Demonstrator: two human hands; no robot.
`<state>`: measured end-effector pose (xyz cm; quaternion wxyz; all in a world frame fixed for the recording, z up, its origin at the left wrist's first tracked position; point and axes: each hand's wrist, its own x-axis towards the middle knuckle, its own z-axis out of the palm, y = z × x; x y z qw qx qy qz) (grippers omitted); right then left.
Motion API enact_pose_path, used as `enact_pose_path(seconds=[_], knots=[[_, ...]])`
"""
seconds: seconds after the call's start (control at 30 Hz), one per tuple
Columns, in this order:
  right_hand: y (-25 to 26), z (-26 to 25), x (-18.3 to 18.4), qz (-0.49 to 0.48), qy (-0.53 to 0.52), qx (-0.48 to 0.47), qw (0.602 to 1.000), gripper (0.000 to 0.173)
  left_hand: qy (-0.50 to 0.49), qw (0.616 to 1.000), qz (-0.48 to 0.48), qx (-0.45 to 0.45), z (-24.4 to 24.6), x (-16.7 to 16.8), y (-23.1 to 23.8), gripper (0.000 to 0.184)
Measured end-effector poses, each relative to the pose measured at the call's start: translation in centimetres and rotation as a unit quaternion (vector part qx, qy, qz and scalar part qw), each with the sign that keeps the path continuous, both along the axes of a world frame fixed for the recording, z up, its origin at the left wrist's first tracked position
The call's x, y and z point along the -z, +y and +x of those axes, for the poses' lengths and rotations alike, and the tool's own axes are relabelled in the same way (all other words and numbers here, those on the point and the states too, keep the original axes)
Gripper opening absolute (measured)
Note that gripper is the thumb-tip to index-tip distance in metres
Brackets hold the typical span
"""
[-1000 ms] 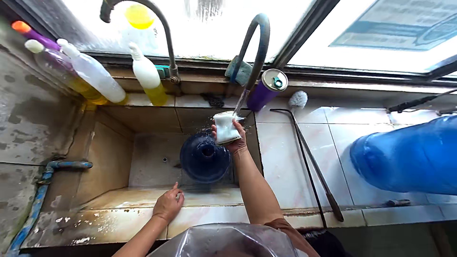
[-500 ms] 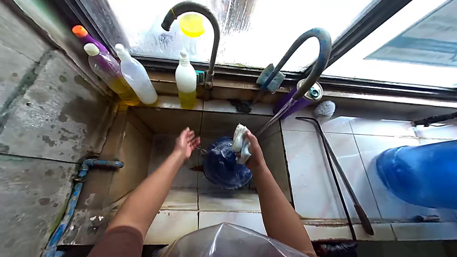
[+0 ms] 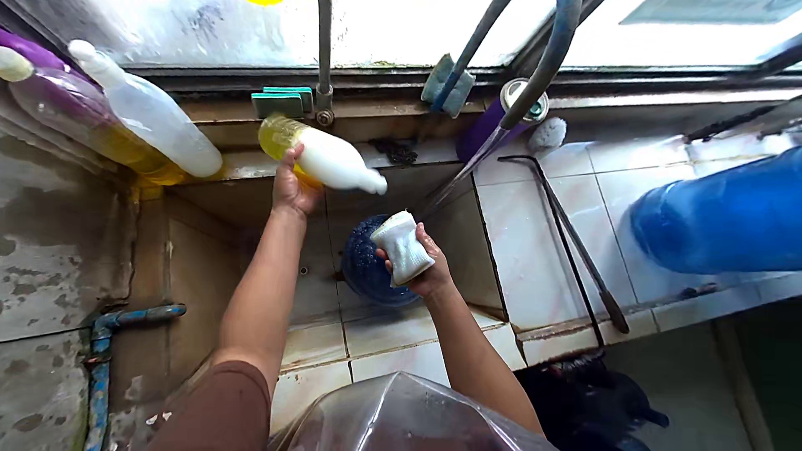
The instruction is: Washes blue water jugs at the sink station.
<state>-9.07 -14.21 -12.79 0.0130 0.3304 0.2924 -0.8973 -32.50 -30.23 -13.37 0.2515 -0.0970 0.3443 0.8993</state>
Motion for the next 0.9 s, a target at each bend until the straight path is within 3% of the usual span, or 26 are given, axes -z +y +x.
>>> enact_pose_path(seconds=[0.07,0.1,0.2,0.27,0.33,0.4,0.43,0.47,0.5,0.57,0.63,0.7,0.8,0.9], knots=[[-0.4,-0.1,0.1,-0.01,-0.01,-0.009,1.0,0.059,0.073,0.997,0.022,0.002,3.2,-1.0,0.2,0.027],[-0.6,-0.2,0.2,-0.015,-0.012,-0.015,1.0,0.059,0.104,0.994,0.021,0.0,4.3,-1.4,0.5,0.033],[-1.2,-0.3,0.5,-0.021,-0.011,-0.036,0.999,0.058,0.203,0.979,-0.004,0.007,5.3,-1.5,0.6,0.077],[-1.5,-0.3,0.5,-0.013,-0.037,-0.035,0.999,0.055,0.234,0.972,-0.006,0.016,5.3,-1.7,0.5,0.086],[-1.8,0.0,0.5,-0.005,-0.041,-0.008,0.999,0.051,0.216,0.976,0.012,0.02,4.9,-1.5,0.6,0.073],[-1.3,0.6,0.2,0.041,-0.007,0.025,0.999,0.053,0.154,0.988,0.03,0.01,3.9,-1.6,1.2,0.046],[-0.7,1.0,-0.3,0.106,-0.007,0.041,0.993,0.057,0.113,0.993,0.033,-0.003,3.0,-1.8,1.5,0.037],[0.1,1.3,-1.1,0.208,-0.024,0.051,0.977,0.059,0.077,0.996,0.038,-0.006,1.8,-1.8,1.6,0.042],[0.8,1.7,-2.0,0.335,-0.044,0.049,0.94,0.061,0.036,0.998,0.049,-0.001,0.5,-1.5,1.5,0.056],[1.9,2.2,-2.1,0.582,-0.07,0.026,0.809,0.057,-0.038,0.995,0.087,0.007,-2.6,-0.1,0.8,0.073],[2.2,2.7,-0.7,0.728,-0.048,-0.048,0.683,0.037,-0.111,0.985,0.13,-0.036,-5.2,0.8,0.2,0.068],[1.9,3.5,1.7,0.807,-0.003,-0.129,0.576,0.026,-0.144,0.976,0.151,-0.059,-6.8,0.9,-0.7,0.066],[0.6,4.4,2.1,0.855,-0.041,-0.211,0.472,0.035,-0.157,0.978,0.129,-0.046,-6.5,0.7,-1.6,0.066],[0.2,2.7,0.6,0.848,-0.09,-0.289,0.436,0.035,-0.137,0.99,0.025,-0.028,-2.5,2.1,-1.0,0.07]])
